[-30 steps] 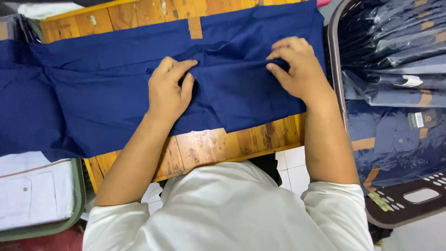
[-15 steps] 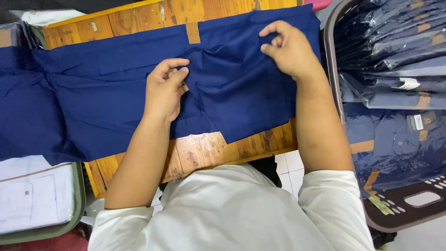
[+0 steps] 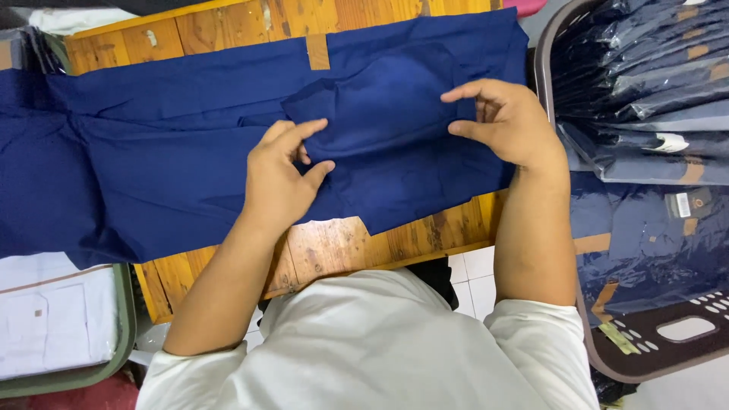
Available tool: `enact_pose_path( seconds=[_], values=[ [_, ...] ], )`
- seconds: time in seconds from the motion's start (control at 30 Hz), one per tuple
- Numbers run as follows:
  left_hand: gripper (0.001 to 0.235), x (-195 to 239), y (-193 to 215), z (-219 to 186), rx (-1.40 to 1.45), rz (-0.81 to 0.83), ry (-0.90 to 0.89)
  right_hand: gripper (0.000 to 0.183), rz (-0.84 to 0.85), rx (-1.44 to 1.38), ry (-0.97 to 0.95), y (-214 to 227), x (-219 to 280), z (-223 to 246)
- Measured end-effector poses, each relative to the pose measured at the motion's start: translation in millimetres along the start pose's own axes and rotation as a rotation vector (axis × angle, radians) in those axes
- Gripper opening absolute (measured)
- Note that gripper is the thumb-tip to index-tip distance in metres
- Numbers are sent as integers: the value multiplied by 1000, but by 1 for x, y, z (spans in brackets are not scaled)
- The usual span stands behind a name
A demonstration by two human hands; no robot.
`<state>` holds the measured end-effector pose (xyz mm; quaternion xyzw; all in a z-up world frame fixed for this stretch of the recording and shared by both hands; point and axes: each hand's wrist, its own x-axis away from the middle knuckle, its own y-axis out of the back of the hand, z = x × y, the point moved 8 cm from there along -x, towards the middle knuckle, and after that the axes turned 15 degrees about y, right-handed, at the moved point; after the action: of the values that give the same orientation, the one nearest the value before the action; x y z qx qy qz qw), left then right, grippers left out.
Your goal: A person folds a blue shirt on a wooden table, attaches a brand tag, and then places the folded shirt into a clear plastic bag.
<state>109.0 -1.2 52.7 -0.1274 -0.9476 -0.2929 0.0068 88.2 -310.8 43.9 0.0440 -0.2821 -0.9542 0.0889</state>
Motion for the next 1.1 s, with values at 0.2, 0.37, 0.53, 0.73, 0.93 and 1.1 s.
enact_pose_path(
  seconds=[0.2, 0.37, 0.53, 0.73, 0.93, 1.1],
  values=[
    [37, 17, 0, -13, -97, -139, -103, 52, -102, -126, 274, 1, 13, 9],
    [40, 28, -9, -11, -175, -133, -139, 37, -169, 142, 281, -1, 33, 21],
    [11, 35, -5, -25, -254, -180, -279, 18, -246, 333, 505, 4, 41, 41],
    [12, 38, -23, -14, -232, 49, -284, 3, -186, -2, 516, -5, 47, 22],
    [18, 32, -24, -5, -50, 155, -207, 5, -250, -55, 404, -3, 49, -2],
    [15, 28, -18, -4, 59, 164, -134, 30, -208, -30, 258, -7, 51, -15]
  ],
)
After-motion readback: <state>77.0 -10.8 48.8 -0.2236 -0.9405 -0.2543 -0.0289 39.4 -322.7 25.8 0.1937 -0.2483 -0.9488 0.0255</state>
